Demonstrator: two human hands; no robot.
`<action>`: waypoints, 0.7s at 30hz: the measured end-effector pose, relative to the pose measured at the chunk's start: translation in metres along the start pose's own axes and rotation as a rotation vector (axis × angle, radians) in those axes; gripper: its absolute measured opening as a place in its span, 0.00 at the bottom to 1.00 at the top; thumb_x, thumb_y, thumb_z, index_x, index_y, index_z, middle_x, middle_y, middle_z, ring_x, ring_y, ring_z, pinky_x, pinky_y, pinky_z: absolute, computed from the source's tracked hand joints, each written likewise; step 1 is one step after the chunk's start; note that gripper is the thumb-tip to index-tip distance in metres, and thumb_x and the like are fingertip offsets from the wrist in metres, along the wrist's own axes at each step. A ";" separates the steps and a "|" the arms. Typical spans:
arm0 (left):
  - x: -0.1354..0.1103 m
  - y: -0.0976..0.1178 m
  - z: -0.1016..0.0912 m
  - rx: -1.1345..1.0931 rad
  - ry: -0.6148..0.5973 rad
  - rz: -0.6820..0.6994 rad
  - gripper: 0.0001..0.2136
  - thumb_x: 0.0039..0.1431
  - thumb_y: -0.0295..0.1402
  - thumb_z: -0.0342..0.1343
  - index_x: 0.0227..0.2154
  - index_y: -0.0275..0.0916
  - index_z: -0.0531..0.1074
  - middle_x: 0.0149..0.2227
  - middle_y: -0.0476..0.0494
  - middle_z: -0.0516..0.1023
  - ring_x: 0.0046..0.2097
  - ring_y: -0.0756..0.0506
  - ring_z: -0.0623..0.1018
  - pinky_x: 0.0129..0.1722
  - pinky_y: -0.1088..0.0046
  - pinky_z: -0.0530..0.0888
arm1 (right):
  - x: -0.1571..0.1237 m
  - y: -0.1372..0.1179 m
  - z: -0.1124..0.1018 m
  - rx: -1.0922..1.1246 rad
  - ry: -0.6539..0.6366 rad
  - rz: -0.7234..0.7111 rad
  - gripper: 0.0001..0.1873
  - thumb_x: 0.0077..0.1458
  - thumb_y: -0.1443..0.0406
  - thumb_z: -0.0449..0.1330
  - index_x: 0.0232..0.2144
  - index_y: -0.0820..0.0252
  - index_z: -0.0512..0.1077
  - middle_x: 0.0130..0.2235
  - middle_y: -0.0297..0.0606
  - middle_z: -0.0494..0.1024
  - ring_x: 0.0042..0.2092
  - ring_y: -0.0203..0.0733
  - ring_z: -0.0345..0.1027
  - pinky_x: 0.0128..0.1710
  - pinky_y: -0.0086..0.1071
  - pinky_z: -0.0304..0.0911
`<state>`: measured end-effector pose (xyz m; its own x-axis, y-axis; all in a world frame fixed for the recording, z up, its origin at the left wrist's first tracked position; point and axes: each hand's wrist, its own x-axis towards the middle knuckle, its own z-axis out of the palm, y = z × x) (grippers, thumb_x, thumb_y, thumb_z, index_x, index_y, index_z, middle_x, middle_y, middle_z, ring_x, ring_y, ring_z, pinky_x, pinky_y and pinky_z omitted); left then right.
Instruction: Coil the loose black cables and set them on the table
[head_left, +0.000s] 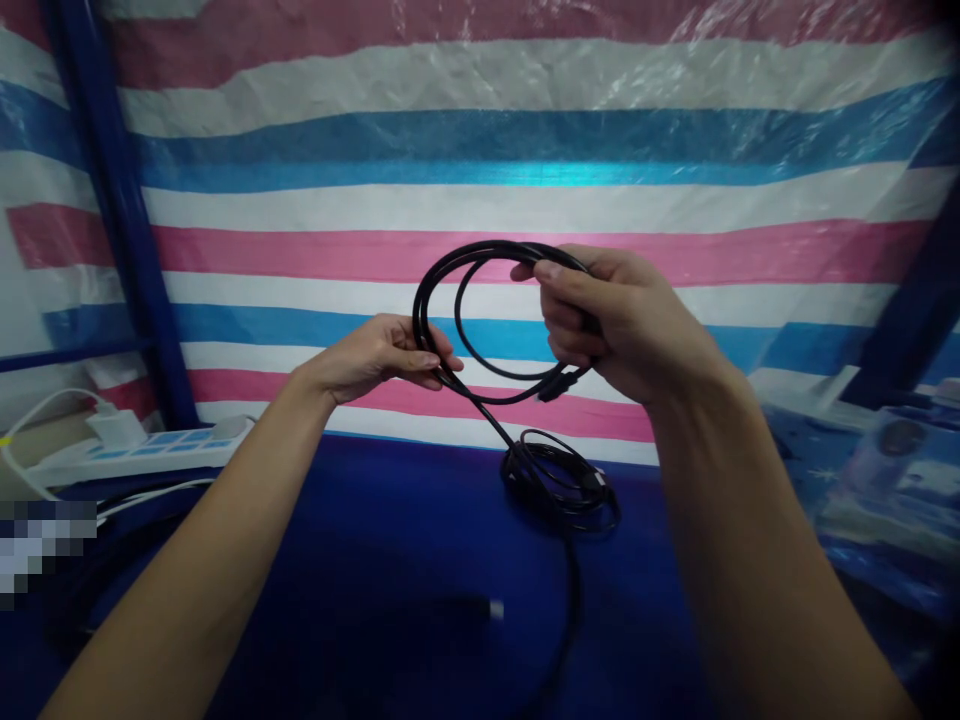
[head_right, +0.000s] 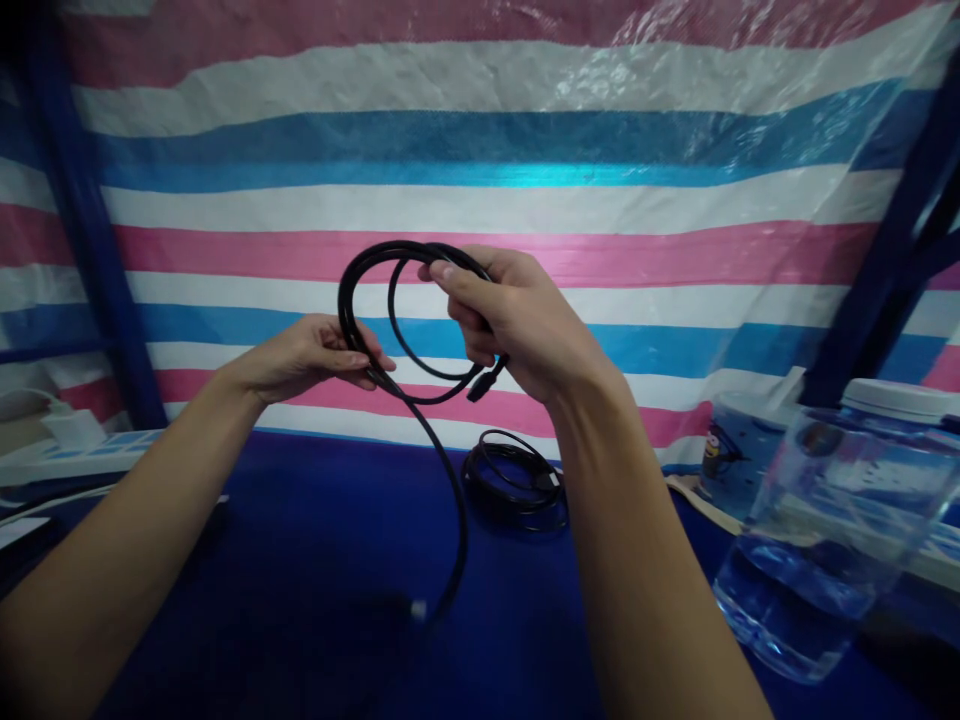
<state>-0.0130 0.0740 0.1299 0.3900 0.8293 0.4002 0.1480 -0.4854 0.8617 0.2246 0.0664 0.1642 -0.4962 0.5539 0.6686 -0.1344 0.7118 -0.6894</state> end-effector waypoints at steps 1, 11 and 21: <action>-0.001 -0.001 -0.002 -0.029 -0.050 -0.001 0.08 0.50 0.26 0.62 0.34 0.33 0.74 0.37 0.39 0.80 0.37 0.45 0.80 0.38 0.72 0.77 | 0.002 0.001 0.000 -0.038 0.036 0.005 0.06 0.57 0.65 0.56 0.33 0.64 0.69 0.19 0.25 0.51 0.17 0.25 0.43 0.14 0.24 0.42; 0.010 -0.007 0.025 -0.274 -0.043 0.134 0.15 0.51 0.23 0.61 0.42 0.37 0.68 0.34 0.44 0.79 0.35 0.48 0.79 0.36 0.74 0.77 | 0.015 0.022 -0.002 0.209 0.385 0.057 0.01 0.55 0.72 0.54 0.32 0.65 0.66 0.17 0.22 0.46 0.17 0.25 0.36 0.14 0.23 0.36; 0.021 -0.005 0.056 -0.078 0.219 -0.037 0.24 0.51 0.28 0.58 0.49 0.38 0.55 0.36 0.38 0.76 0.31 0.44 0.78 0.37 0.61 0.75 | 0.018 0.028 0.005 0.337 0.562 -0.002 0.02 0.53 0.69 0.54 0.30 0.59 0.62 0.19 0.23 0.42 0.18 0.28 0.34 0.15 0.27 0.36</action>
<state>0.0455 0.0779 0.1168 0.1776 0.8907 0.4185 0.0850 -0.4376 0.8952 0.2078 0.0941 0.1557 0.0160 0.7589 0.6510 -0.4421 0.5893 -0.6762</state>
